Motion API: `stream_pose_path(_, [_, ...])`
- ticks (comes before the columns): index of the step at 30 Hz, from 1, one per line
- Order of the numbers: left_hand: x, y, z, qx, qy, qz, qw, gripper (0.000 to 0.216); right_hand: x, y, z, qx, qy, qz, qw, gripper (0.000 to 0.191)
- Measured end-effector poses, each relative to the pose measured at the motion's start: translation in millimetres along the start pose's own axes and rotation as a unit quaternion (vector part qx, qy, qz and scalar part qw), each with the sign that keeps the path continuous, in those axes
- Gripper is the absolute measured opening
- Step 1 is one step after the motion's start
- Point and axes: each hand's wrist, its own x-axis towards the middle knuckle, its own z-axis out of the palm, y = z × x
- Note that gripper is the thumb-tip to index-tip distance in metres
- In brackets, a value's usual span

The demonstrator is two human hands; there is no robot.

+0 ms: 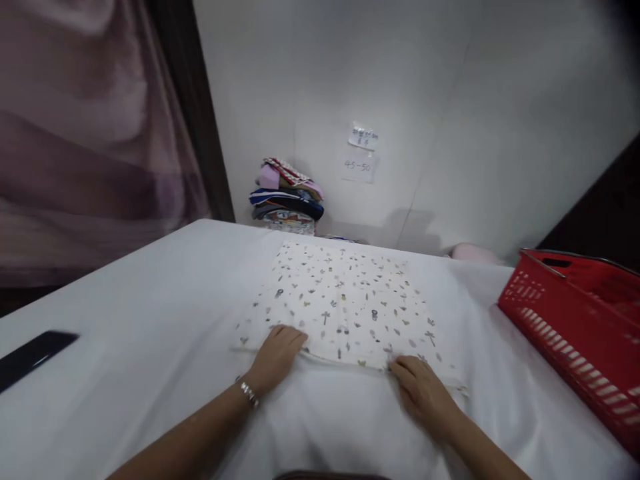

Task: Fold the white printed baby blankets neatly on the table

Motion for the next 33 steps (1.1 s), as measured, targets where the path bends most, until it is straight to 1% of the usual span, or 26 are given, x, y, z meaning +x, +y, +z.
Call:
stream_pose_path(3, [0, 2, 2, -0.011, -0.003, -0.010, 1.000, 0.035, 31, -20, 21, -0.008, 0.008, -0.056, 0.998, 0.041])
stream_pose_path(7, [1, 6, 3, -0.013, 0.002, -0.034, 0.999, 0.027, 80, -54, 43, -0.025, -0.018, -0.100, 0.995, 0.045])
stream_pose_path(10, [0, 9, 2, -0.017, -0.004, -0.050, 0.999, 0.023, 110, -85, 55, -0.039, -0.044, -0.117, 0.991, 0.043])
stream_pose_path(13, [-2, 9, 2, -0.028, -0.013, -0.065, 0.997, 0.021, 130, -112, 63, -0.047, -0.073, -0.103, 0.991, 0.035])
stream_pose_path(16, [-6, 7, 2, -0.030, -0.020, -0.072, 0.997, 0.021, 140, -126, 67, -0.048, -0.086, -0.070, 0.993, 0.031])
stream_pose_path(19, [-9, 2, -1, -0.015, -0.020, -0.084, 0.996, 0.017, 140, -128, 69, -0.026, -0.074, -0.046, 0.996, 0.034])
stream_pose_path(22, [-9, -3, -5, 0.004, -0.012, -0.109, 0.994, 0.015, 137, -123, 70, 0.012, -0.053, -0.041, 0.998, 0.035])
stream_pose_path(27, [-10, -16, -11, 0.008, 0.017, -0.154, 0.988, 0.021, 134, -126, 68, 0.049, -0.020, -0.055, 0.997, 0.034])
stream_pose_path(30, [-14, -27, -14, 0.016, 0.019, -0.170, 0.985, 0.026, 136, -132, 66, 0.029, -0.028, -0.058, 0.998, 0.040])
stream_pose_path(33, [-20, -40, -19, 0.031, 0.016, -0.171, 0.985, 0.028, 141, -134, 65, -0.001, -0.054, -0.042, 0.998, 0.038])
